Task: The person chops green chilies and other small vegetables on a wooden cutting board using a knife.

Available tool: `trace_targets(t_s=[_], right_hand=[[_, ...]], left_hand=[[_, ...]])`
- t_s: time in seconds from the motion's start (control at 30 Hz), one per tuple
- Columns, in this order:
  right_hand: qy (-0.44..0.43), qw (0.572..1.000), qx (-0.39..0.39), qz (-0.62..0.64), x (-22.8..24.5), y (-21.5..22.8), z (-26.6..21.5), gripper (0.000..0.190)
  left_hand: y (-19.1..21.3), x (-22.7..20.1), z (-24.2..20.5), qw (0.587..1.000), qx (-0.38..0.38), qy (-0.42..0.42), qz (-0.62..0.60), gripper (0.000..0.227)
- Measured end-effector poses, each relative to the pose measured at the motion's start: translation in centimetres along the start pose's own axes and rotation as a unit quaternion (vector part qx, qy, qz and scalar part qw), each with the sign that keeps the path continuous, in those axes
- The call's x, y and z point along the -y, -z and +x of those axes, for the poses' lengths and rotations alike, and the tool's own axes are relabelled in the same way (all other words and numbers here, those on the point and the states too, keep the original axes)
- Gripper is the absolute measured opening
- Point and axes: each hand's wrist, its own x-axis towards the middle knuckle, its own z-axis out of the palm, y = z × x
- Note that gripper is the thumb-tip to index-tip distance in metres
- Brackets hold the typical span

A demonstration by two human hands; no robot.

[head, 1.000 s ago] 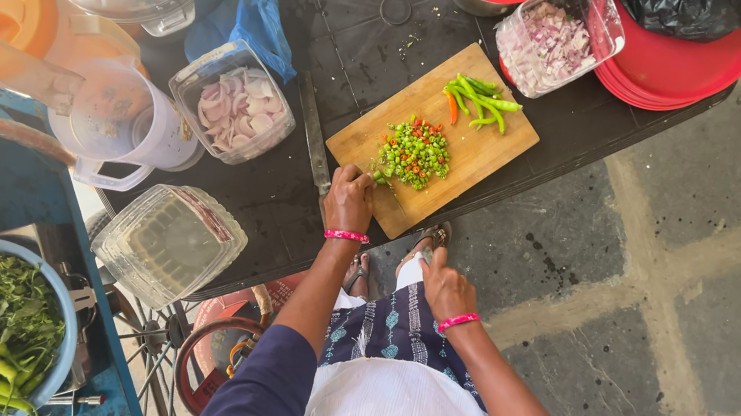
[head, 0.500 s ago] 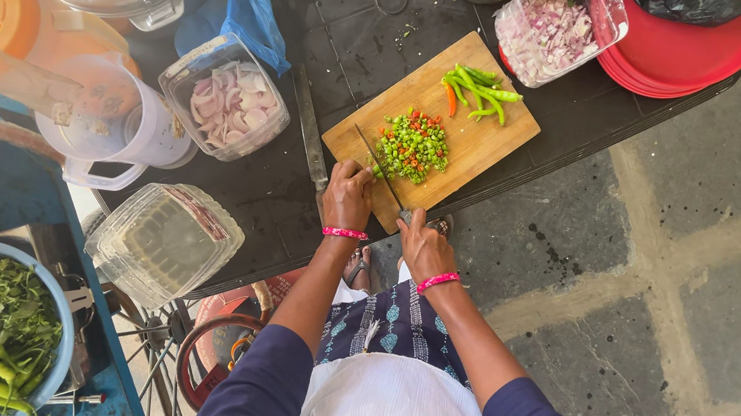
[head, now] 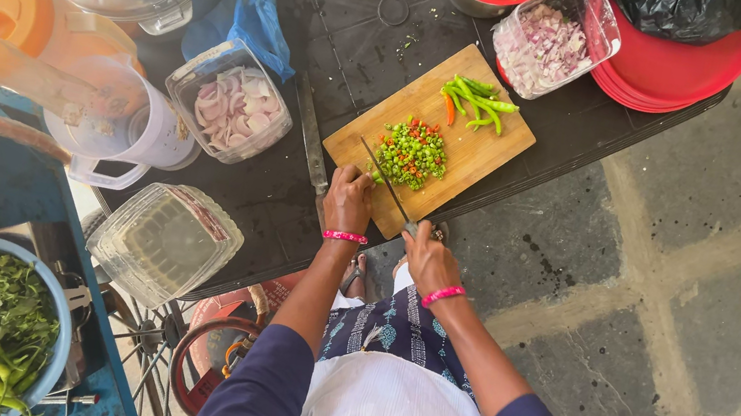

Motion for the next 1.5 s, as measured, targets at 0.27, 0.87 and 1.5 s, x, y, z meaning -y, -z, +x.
trace_targets(t_s=[0.27,0.87,1.5], right_hand=[[-0.006,1.0,0.023,-0.021,0.7,-0.6,0.9,0.037],[0.001,1.0,0.017,-0.006,1.5,0.6,1.2,0.037],[0.005,1.0,0.011,-0.009,1.4,0.6,1.2,0.036]], left_hand=[[0.0,-0.2,-0.1,1.0,-0.005,0.008,-0.004,0.003],[-0.2,0.2,-0.3,1.0,0.009,0.008,0.003,0.014],[-0.1,0.2,-0.4,1.0,-0.008,-0.002,-0.007,0.008]])
